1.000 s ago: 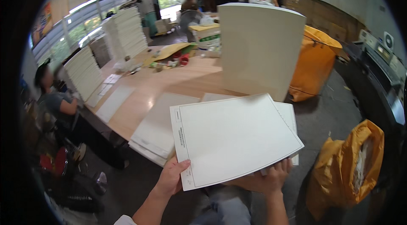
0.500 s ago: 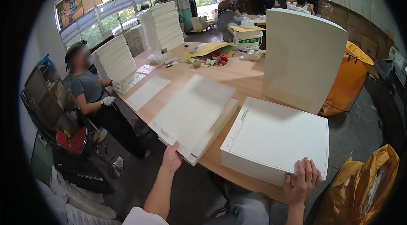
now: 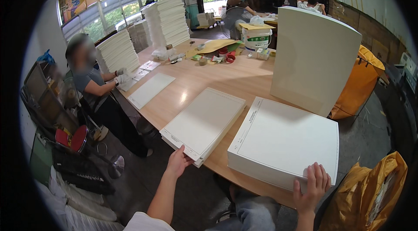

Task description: The person repeatedly picks up stacks of white paper sheets from a table, flips them over, and places them back down. The action is performed continuously by hand without tools.

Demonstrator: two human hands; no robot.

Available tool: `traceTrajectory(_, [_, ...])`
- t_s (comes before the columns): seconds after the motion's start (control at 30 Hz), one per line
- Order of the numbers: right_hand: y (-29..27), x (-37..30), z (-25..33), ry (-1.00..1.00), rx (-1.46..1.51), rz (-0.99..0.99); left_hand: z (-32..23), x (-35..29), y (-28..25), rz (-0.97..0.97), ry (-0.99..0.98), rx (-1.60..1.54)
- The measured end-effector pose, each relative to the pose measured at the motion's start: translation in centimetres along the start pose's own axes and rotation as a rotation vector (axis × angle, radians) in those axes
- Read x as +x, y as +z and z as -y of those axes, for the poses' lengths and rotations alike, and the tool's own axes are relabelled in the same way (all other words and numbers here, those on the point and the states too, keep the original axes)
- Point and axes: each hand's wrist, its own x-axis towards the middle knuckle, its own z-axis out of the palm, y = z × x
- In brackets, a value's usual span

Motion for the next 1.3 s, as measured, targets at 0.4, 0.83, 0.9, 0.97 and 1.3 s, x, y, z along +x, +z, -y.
traceTrajectory(0.4, [-0.6, -3.3, -8.7, 0.928, 0.816, -0.196, -6.9, -13.5, 24.3, 0.798, 1.034, 0.644])
traceTrajectory(0.83, [-8.1, 6.0, -4.3, 0.665, 0.523, 0.038, -2.7, -9.8, 33.2, 1.15, 0.985, 0.599])
traceTrajectory(0.9, [-5.7, 6.1, -3.3, 0.551, 0.348, 0.0, -3.4, -10.9, 33.5, 1.168, 0.928, 0.65])
traceTrajectory(0.97, [-5.1, 6.4, -3.3, 0.648, 0.691, -0.081, -3.7, -11.0, 33.4, 1.169, 0.908, 0.685])
traceTrajectory(1.3, [-6.1, 8.5, -4.1, 0.865, 1.373, -0.077, -4.2, -11.1, 33.4, 1.259, 0.984, 0.662])
